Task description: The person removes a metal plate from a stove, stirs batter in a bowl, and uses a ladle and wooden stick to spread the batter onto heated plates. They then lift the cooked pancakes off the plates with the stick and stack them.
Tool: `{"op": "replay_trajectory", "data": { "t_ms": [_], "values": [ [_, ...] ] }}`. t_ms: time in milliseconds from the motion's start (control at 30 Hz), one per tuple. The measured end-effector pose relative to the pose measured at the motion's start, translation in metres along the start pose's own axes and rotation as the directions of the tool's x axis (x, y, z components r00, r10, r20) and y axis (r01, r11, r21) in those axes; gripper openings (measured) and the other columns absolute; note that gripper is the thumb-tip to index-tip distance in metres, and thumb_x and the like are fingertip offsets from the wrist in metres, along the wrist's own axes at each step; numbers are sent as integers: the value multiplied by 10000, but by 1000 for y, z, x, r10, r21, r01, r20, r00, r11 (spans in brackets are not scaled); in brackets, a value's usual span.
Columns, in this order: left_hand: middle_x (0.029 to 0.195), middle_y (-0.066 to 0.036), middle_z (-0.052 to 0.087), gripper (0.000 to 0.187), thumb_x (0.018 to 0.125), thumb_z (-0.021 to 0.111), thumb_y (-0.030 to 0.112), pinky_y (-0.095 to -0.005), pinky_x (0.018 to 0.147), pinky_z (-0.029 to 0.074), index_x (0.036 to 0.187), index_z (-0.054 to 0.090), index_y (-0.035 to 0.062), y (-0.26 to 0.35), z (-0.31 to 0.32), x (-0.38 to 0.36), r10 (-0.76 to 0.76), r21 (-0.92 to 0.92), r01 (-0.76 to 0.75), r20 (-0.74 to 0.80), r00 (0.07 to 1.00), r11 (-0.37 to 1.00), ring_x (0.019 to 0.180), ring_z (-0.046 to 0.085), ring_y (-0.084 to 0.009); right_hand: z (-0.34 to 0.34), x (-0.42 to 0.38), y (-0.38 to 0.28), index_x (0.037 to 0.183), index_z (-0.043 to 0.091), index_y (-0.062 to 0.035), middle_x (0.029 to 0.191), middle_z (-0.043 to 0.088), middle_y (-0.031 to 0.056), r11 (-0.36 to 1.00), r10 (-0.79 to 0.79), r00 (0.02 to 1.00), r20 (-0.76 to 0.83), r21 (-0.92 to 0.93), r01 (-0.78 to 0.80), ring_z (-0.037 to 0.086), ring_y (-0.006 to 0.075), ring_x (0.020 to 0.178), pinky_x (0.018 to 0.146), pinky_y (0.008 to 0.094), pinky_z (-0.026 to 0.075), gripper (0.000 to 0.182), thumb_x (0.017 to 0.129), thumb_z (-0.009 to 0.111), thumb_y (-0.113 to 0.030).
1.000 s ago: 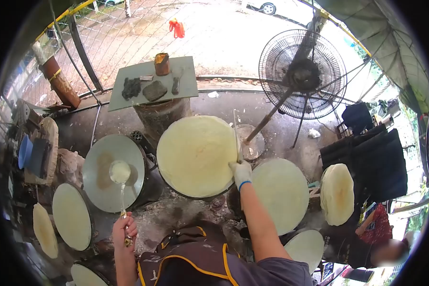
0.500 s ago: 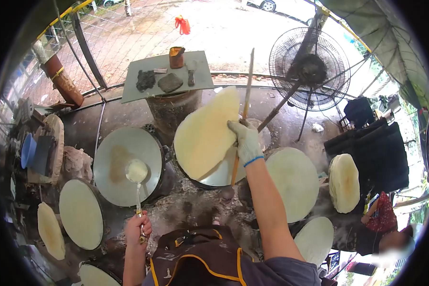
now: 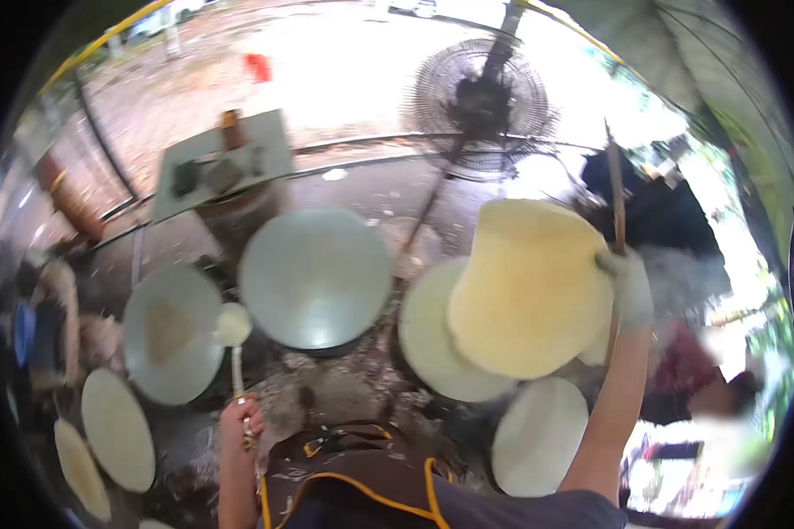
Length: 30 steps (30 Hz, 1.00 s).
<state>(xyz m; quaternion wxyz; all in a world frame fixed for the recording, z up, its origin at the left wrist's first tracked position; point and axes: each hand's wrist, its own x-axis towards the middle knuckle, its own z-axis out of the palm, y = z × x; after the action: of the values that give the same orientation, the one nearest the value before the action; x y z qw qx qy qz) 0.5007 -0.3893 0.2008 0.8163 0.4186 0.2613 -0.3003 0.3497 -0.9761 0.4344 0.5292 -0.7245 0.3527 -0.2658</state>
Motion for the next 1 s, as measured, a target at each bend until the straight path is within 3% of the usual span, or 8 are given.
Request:
{"op": "replay_trajectory", "data": {
  "t_ms": [33,100,200,267,567,700,800,1000],
  "values": [
    [630,-5,411,147,874,508,45,-212,362,301,1009,500,-11,-10,13,4,-7,7,7,20,1000,1000,447,377,-74,-52,27,4,894,609,49,762,617,59,920,-51,997,-66,-391,22,583,132,652,594,263,470,218,746,646,-106],
    [632,-2,401,142,882,501,50,-204,359,301,1009,502,-13,-31,37,11,-48,-41,50,53,997,998,449,367,-71,-91,24,-29,828,634,17,708,595,24,768,-214,976,-37,-624,145,546,90,680,636,261,445,178,739,632,-138],
    [637,-2,390,140,895,491,58,-204,358,309,1011,503,-19,-55,78,10,-101,-111,110,82,991,988,453,358,-74,-113,15,-21,888,666,-70,858,641,179,341,-374,926,51,-921,189,630,338,814,711,426,474,236,715,601,-217],
    [653,-11,393,149,905,485,64,-209,359,321,1021,502,-27,-68,97,7,-129,-129,142,109,986,981,464,366,-81,-137,31,74,847,656,-116,808,654,142,184,-420,907,29,-976,116,635,328,807,712,443,489,169,762,595,-249],
    [661,-12,394,173,909,467,60,-213,363,329,1057,487,-25,-98,151,-20,-70,-1,70,-8,997,998,461,367,-81,-152,-2,304,975,652,-154,951,642,113,327,-38,955,-295,-906,-267,639,325,851,741,438,502,218,769,609,-214],
    [656,-6,385,173,915,459,65,-208,358,316,1060,480,-26,-105,121,-6,-70,42,70,-14,997,997,455,359,-74,-152,11,323,964,655,-138,908,651,138,401,-58,958,-281,-885,-235,635,316,860,753,430,497,215,766,607,-207],
    [588,-28,356,167,973,414,94,-223,330,307,817,387,40,-102,179,-45,-112,87,122,-107,988,989,394,338,-117,-149,20,318,1037,650,-127,941,663,173,514,-19,978,-207,-841,-168,629,353,896,782,446,490,272,796,585,-234],
    [612,44,353,117,922,457,82,-191,360,272,1005,492,6,-102,135,-55,-106,-18,111,193,975,994,446,321,-33,-89,-12,250,1096,637,-121,980,660,192,615,52,975,-215,-762,-201,631,375,903,790,455,490,330,843,571,-323]
  ]
}}
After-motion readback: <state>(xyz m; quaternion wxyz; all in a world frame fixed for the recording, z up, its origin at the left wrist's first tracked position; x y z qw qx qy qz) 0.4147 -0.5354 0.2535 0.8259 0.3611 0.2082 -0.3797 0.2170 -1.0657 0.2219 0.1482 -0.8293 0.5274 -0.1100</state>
